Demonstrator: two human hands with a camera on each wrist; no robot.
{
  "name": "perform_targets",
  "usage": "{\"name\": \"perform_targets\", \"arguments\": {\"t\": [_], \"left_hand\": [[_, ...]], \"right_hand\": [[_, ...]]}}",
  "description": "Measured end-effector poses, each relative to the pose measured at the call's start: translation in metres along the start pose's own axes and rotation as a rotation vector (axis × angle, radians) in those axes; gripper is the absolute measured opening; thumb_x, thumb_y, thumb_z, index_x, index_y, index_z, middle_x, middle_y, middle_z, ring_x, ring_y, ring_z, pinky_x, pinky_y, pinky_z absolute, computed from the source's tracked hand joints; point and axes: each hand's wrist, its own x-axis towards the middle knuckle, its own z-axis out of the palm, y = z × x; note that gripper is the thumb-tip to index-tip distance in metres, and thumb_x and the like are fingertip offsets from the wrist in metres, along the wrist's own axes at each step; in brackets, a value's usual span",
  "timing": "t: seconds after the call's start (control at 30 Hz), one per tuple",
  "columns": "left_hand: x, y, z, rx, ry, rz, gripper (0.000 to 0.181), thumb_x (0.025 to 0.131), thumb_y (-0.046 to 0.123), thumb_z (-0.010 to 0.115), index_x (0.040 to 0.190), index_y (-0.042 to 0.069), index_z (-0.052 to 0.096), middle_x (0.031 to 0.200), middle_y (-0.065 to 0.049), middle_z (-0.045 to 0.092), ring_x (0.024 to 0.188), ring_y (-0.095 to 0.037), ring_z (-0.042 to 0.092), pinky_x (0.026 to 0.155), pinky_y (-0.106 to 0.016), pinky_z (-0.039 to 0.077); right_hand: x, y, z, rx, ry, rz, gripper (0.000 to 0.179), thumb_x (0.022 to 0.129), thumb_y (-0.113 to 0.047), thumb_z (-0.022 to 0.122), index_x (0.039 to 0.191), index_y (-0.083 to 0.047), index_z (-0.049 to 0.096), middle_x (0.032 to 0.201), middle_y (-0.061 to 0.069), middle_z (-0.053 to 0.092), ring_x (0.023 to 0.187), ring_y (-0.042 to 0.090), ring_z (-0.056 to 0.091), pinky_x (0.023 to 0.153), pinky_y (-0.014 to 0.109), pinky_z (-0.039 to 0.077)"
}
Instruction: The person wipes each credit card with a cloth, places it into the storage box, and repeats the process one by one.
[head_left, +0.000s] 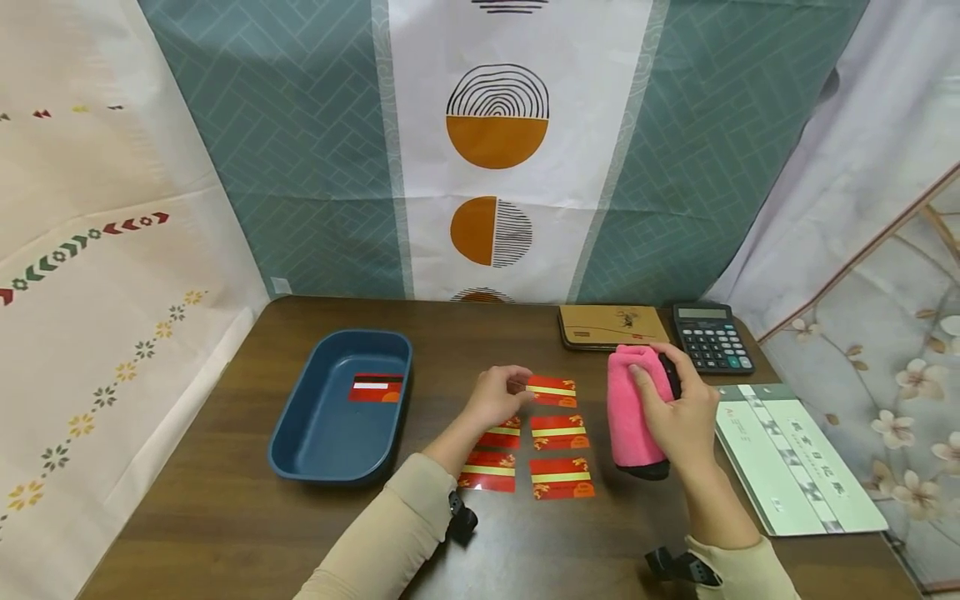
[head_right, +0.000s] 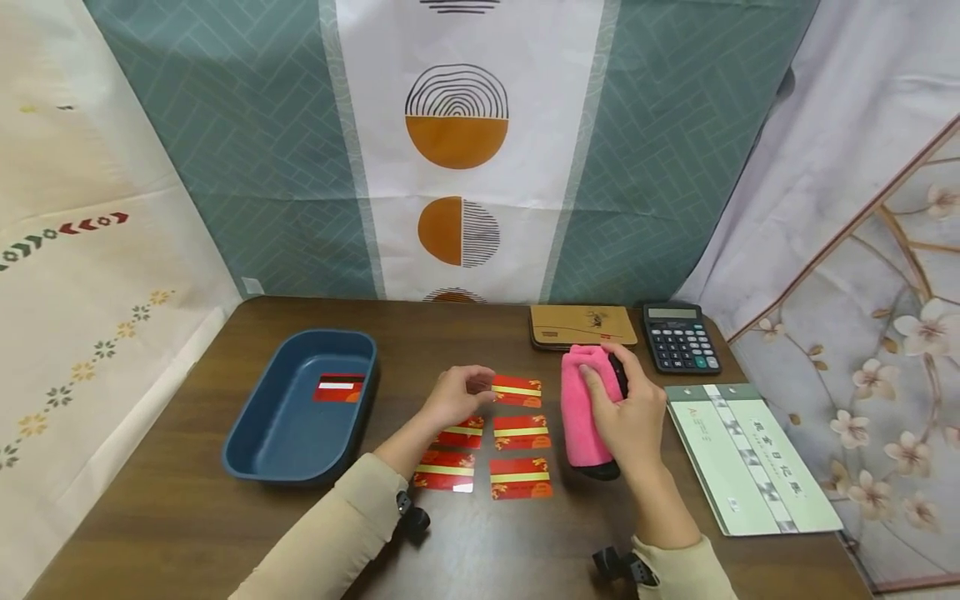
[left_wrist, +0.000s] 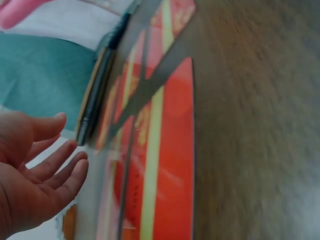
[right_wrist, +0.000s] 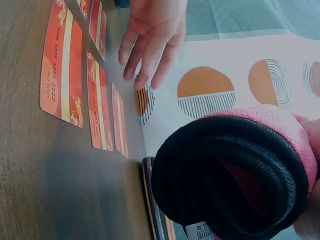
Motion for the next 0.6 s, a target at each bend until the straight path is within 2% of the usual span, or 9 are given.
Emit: {"name": "perform_targets", "arguments": {"t": [0.2,0.37,0.5,0.6], "left_hand": [[0.015,-0.010,0.011,0.043,0.017,-0.007,0.042,0.085,0.011,0.083,0.126,0.009,0.071,0.123,-0.010,0.068,0.113,-0.029,0.061,0.097,-0.043,0.053],[0.022,-0.014,0.014,0.140,-0.041,0.026,0.055,0.082,0.013,0.087,0.132,0.011,0.067,0.136,-0.010,0.062,0.118,-0.030,0.058,0.100,-0.041,0.052],[0.024,-0.013,0.014,0.207,-0.065,0.038,0.058,0.082,0.012,0.086,0.135,0.009,0.064,0.132,-0.012,0.063,0.120,-0.030,0.057,0.103,-0.041,0.050],[0.024,-0.010,0.012,0.225,-0.066,0.011,0.060,0.081,0.009,0.086,0.137,0.007,0.063,0.128,-0.012,0.064,0.122,-0.031,0.056,0.104,-0.042,0.050]], "right_hand": [[-0.002,0.002,0.000,-0.004,-0.020,0.005,0.042,0.088,-0.010,0.079,0.128,-0.010,0.066,0.087,0.014,0.071,0.057,0.005,0.056,0.049,0.012,0.049],[-0.003,0.004,-0.001,0.002,-0.023,0.001,0.042,0.087,-0.008,0.079,0.128,-0.010,0.066,0.085,0.014,0.070,0.056,0.006,0.056,0.049,0.012,0.049],[-0.003,0.005,-0.001,0.015,-0.016,-0.021,0.042,0.087,-0.007,0.079,0.127,-0.010,0.067,0.081,0.013,0.069,0.054,0.005,0.055,0.047,0.012,0.048],[-0.003,0.006,0.000,0.021,-0.011,-0.034,0.042,0.087,-0.007,0.079,0.127,-0.010,0.067,0.081,0.013,0.069,0.054,0.004,0.054,0.047,0.012,0.047]]}}
